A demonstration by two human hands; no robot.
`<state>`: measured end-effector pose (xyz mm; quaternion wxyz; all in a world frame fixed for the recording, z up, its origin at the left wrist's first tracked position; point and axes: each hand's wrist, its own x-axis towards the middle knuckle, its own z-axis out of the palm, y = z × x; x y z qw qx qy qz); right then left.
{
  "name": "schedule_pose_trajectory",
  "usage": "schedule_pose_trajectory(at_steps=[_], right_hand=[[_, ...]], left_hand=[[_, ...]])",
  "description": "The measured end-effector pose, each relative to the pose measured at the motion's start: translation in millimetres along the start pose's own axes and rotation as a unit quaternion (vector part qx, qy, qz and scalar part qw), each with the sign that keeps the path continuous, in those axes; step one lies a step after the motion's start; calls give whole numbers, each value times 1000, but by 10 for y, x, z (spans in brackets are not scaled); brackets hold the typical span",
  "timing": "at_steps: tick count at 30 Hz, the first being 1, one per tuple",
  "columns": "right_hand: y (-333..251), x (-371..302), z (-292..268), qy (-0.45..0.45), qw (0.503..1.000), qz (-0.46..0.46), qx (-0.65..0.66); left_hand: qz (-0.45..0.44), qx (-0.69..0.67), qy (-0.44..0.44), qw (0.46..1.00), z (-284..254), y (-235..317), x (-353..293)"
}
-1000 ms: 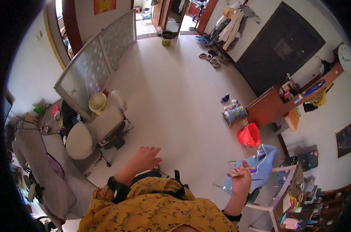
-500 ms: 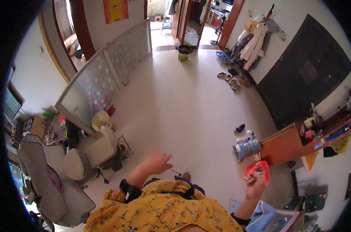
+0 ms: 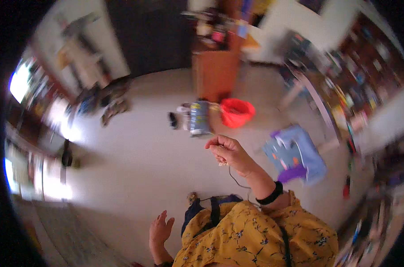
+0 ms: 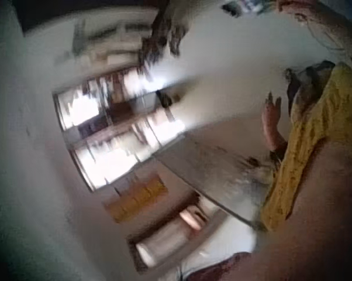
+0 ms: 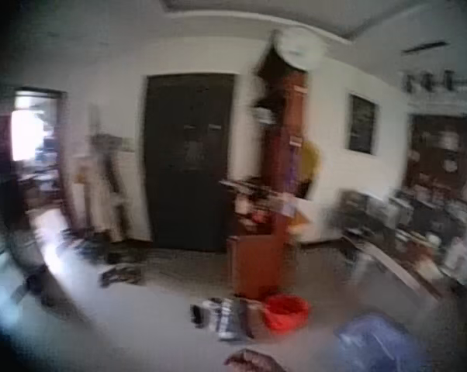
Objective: Picking up items and organizing them in a room.
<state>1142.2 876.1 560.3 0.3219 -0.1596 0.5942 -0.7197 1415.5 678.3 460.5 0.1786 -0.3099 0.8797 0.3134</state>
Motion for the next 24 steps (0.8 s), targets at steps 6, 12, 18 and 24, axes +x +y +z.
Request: schedule_pose_trajectory(at_steps=[6, 12, 18, 24], right_hand=[[12, -868, -511, 264, 964, 26, 33], [216, -1861, -402, 450, 890, 13, 78], [395, -2914, -524, 587, 802, -3, 105], [691, -4028, -882, 669, 733, -13, 125]], left_hand=[[236, 91, -104, 962, -517, 446, 1201], [377, 189, -150, 894, -161, 1053, 1675], [524, 183, -262, 789, 682, 2134, 1018], [557, 233, -351, 716, 1706, 2650, 192]])
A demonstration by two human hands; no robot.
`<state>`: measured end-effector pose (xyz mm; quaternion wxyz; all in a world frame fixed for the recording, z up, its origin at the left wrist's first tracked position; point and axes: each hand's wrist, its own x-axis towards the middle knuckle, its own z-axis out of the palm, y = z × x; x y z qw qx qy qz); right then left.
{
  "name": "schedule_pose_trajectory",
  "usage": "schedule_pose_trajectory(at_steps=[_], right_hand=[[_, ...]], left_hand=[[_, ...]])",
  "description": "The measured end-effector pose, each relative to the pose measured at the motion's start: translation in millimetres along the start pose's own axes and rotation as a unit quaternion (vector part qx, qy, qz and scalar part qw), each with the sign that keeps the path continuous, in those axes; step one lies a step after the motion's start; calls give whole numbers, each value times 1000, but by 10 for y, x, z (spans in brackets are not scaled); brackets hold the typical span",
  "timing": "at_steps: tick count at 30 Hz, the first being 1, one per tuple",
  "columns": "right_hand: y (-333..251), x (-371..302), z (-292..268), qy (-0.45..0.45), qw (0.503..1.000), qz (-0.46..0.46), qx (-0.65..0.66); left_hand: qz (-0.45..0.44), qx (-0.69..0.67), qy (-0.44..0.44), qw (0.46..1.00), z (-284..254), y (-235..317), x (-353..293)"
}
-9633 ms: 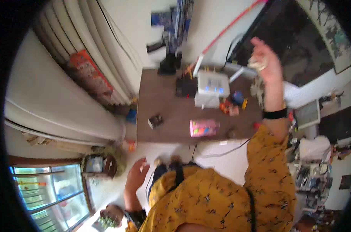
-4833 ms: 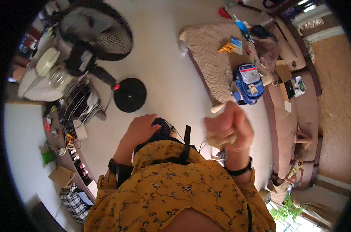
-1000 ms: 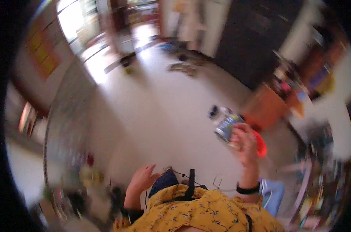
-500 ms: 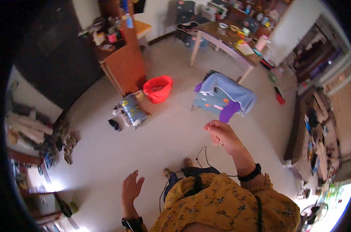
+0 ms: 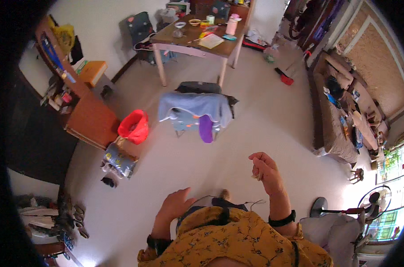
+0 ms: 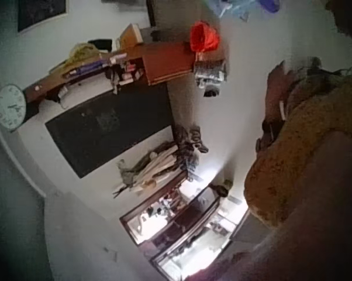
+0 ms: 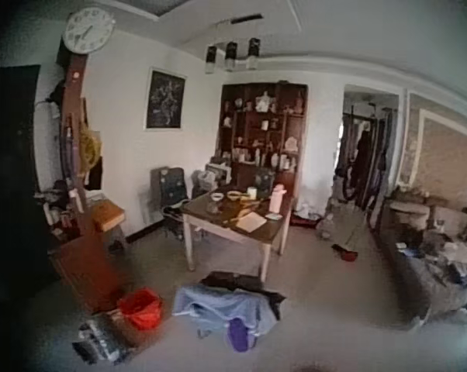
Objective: Picking up items and organizing them in a room.
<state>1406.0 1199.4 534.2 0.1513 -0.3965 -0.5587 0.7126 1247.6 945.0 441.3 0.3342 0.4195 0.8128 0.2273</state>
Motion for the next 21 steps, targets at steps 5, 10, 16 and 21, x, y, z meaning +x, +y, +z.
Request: schedule_pose_trajectory(at_steps=[5, 10, 16, 21], right_hand=[[-184, 283, -1108, 59, 996, -21, 61], [-280, 719, -2001, 79, 990, -47, 107], [-450, 1400, -2648, 131, 983, -63, 109], [-699, 2056, -3337, 170, 969, -79, 163]], left_hand=[[72, 47, -19, 996, 238, 717, 884], [119, 52, 32, 991, 265, 1447, 1725], [33, 109, -126, 986, 141, 2148, 2746], [78, 107, -146, 980, 249, 2455, 3933]])
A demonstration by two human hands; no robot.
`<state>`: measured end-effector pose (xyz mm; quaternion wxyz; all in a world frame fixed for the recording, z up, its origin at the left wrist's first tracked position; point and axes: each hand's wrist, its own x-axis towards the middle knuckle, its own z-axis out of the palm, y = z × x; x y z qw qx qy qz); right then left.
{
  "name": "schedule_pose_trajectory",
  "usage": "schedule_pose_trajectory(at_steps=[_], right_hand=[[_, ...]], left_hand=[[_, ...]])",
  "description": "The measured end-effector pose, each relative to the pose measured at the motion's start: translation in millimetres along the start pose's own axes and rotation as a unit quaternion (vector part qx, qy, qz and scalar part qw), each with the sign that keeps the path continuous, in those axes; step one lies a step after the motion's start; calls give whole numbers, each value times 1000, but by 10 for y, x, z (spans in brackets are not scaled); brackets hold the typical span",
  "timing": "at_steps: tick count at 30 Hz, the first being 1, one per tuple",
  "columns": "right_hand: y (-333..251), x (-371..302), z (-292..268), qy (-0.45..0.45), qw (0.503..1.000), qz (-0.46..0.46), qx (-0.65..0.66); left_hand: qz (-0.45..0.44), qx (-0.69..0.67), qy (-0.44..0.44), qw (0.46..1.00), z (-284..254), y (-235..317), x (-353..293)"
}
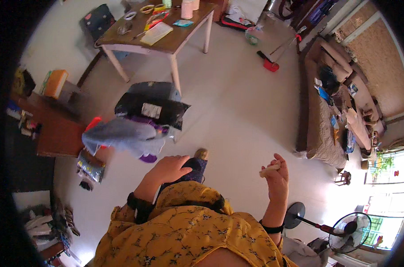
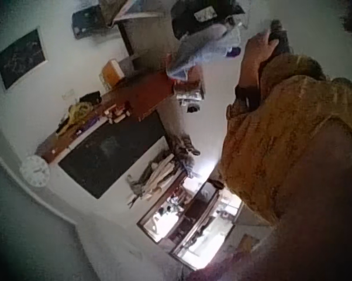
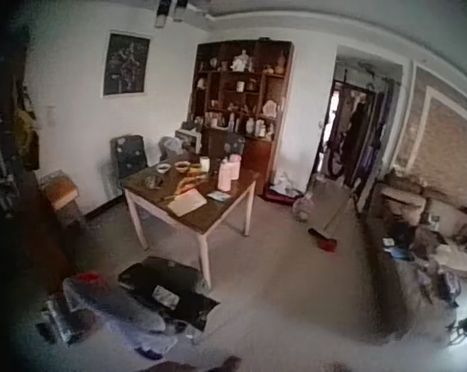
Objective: Picking up items and organizing them in a room.
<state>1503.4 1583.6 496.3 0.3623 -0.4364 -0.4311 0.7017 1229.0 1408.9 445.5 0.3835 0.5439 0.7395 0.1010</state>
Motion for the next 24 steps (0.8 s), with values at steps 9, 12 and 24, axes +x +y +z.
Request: schedule_pose_trajectory(at_steps=[9, 12, 24], right_hand=[[-863, 1378, -636, 134, 989, -66, -10], [-987, 1940, -947, 141, 988, -56, -2], [-2394, 4540, -2327, 110, 992, -54, 2]], left_hand=[[108, 52, -60, 991, -1018, 970, 2245], [148, 57, -58, 986, -1185, 1329, 3045], [99, -5, -79, 992, -1429, 2917, 5418]])
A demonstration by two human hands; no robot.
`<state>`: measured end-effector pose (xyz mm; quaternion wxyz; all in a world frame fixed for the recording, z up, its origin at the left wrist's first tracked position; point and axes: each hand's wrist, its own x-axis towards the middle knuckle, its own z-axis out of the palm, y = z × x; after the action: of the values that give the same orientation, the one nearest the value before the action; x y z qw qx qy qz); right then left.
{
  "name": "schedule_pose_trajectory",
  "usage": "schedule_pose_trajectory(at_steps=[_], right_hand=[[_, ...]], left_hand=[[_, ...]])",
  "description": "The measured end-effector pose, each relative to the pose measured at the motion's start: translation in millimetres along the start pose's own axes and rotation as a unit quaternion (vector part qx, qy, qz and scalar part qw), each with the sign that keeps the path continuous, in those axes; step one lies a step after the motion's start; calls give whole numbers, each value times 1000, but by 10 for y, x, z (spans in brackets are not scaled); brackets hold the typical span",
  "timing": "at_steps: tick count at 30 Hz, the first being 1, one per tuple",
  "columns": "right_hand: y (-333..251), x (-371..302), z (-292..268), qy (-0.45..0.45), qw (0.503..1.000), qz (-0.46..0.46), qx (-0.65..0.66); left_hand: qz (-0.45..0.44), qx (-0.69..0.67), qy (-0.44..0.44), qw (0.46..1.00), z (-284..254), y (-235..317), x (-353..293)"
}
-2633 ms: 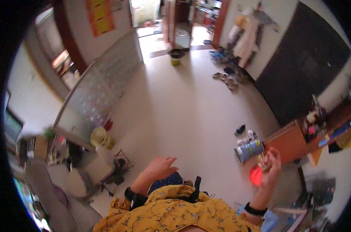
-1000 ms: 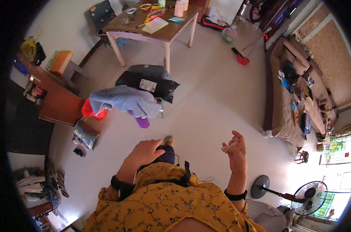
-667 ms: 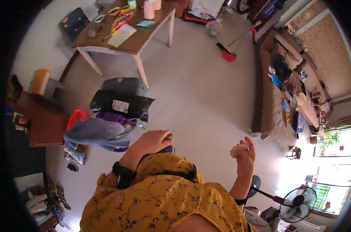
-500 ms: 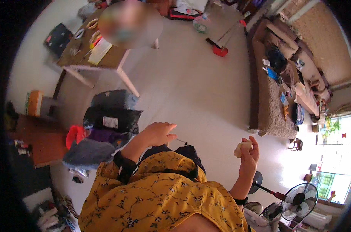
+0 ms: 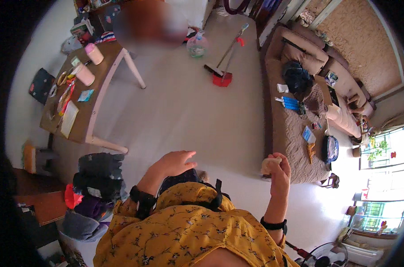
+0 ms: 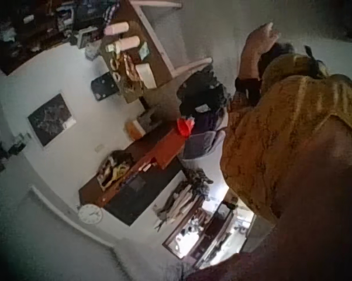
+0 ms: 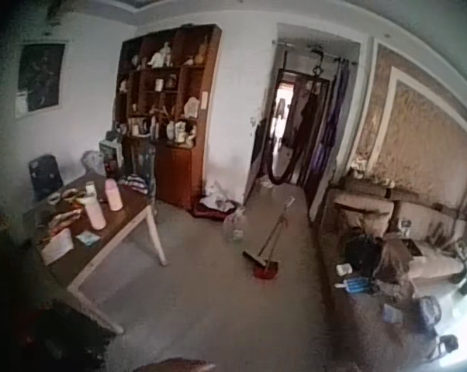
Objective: Picking up items and organizing them in a room.
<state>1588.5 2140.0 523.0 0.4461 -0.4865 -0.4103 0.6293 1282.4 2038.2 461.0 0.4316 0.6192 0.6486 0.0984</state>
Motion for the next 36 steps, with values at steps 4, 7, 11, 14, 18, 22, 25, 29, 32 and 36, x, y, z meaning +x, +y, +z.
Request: schedule_pose_trajectory(at_steps=[4, 7, 11, 14, 18, 22, 25, 29, 32, 36], right_hand=[[-168, 972, -123, -11, 999, 8, 40], [-127, 1833, -183, -4, 998, 45, 34], [-216, 2907, -116, 2, 992, 78, 99], [-225, 3833, -159, 22, 991, 86, 102], [-164, 4786, -149, 12, 979, 153, 137], [-80, 5673, -32, 14, 965, 199, 169], [-11, 6396, 24, 43, 953, 247, 172], [144, 7458, 193, 20, 937, 306, 166], [392, 8305, 230, -4, 928, 347, 134], [692, 9157, 487, -15, 946, 318, 66]], left_hand=[[-16, -8, 36, 999, -358, 261, 725], [-38, -45, 5, 998, -574, 273, 1339], [-38, 11, -11, 999, -978, 278, 2230], [-40, 29, -6, 999, -1498, 482, 2943], [-15, -62, 59, 996, -1937, 502, 3676], [-21, -84, 64, 994, -2357, 550, 4319], [-54, -146, 73, 985, -2497, 389, 4738], [-141, -164, 120, 969, -2626, 358, 5140], [-181, -189, 165, 951, -2699, 460, 5464], [-192, -188, 158, 950, -2808, 507, 5999]])
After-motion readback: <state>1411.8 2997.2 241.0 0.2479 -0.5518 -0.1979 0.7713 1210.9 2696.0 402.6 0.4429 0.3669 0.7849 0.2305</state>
